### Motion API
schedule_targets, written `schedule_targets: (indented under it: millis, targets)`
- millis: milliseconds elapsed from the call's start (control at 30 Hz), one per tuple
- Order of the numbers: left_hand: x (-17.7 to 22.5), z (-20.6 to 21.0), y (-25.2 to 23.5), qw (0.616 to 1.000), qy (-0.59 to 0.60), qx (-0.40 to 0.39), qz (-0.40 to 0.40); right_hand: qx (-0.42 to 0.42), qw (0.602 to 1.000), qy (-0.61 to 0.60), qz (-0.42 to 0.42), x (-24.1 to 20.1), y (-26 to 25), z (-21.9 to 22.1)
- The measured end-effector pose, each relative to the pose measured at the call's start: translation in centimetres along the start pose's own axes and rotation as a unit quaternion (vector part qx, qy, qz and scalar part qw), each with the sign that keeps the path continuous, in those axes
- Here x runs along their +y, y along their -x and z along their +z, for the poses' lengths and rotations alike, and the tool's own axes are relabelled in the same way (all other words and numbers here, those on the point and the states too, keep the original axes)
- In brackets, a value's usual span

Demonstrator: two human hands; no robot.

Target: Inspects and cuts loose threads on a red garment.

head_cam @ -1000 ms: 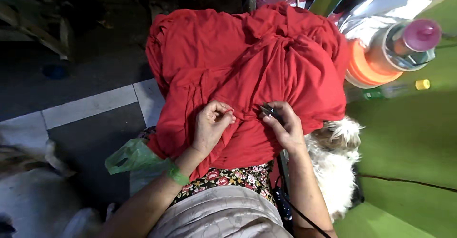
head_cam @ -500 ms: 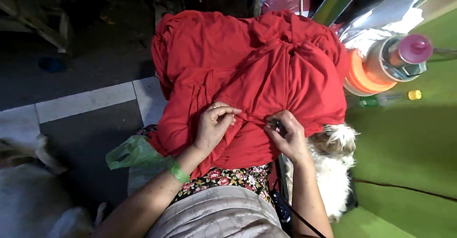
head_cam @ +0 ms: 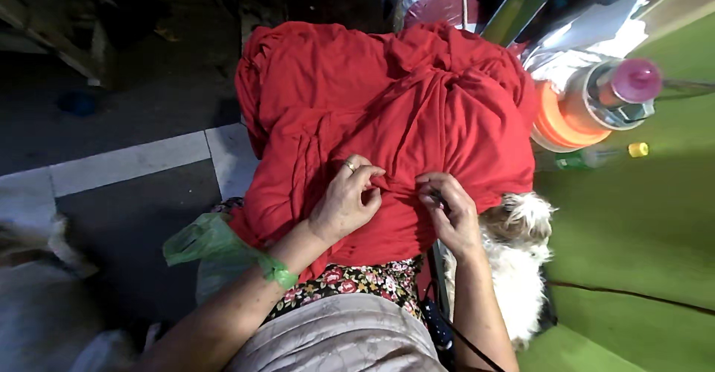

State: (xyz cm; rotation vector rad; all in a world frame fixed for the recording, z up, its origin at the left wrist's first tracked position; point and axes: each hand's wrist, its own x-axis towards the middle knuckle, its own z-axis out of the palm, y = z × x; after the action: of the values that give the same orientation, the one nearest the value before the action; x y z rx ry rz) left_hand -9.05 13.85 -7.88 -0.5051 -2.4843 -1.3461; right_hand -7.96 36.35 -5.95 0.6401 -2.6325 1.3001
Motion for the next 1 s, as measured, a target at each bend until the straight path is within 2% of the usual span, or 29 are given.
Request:
schedule_targets:
  millis: [167, 300, 367, 500, 567, 633, 767, 1000]
  targets:
    - [-0.3, -1.2, -1.5, 0.999, -0.02, -0.036, 0.014, 0.06, 0.997, -0.01, 0.037, -1.6, -1.0, -1.2]
    - [-0.3, -2.1, -4.0, 0.997, -0.017, -0.051, -0.059, 0.137, 0.978, -0.007, 0.159, -0.5, -2.6, 0.2]
    - [-0.7, -1.9, -5.0, 0.994, -0.012, -0.039, -0.105, 0.153, 0.971, 0.004, 0.181, 0.0, -2.9, 1.0]
    - [-0.5, -2.4, -5.2, 0.978, 0.114, 0.007, -0.173, 0.169, 0.967, -0.002, 0.188, -0.2, -3.0, 1.3]
    - [0.2, -2.2, -4.8, 0.97, 0.186, 0.041, -0.15, 0.169, 0.967, -0.009, 0.193, -0.3, -3.0, 1.2]
    - [1.1, -1.6, -4.5, 0.972, 0.205, 0.028, -0.114, 0.163, 0.967, -0.016, 0.197, -0.3, -3.1, 1.1]
    - [1.7, 0.9, -4.4, 0.986, 0.141, -0.023, -0.088, 0.156, 0.97, -0.031, 0.185, -0.1, -3.0, 1.0]
    - [2.9, 3.2, -5.0, 0.995, -0.037, -0.045, -0.079, 0.148, 0.97, -0.056, 0.183, 0.0, -2.6, 1.0]
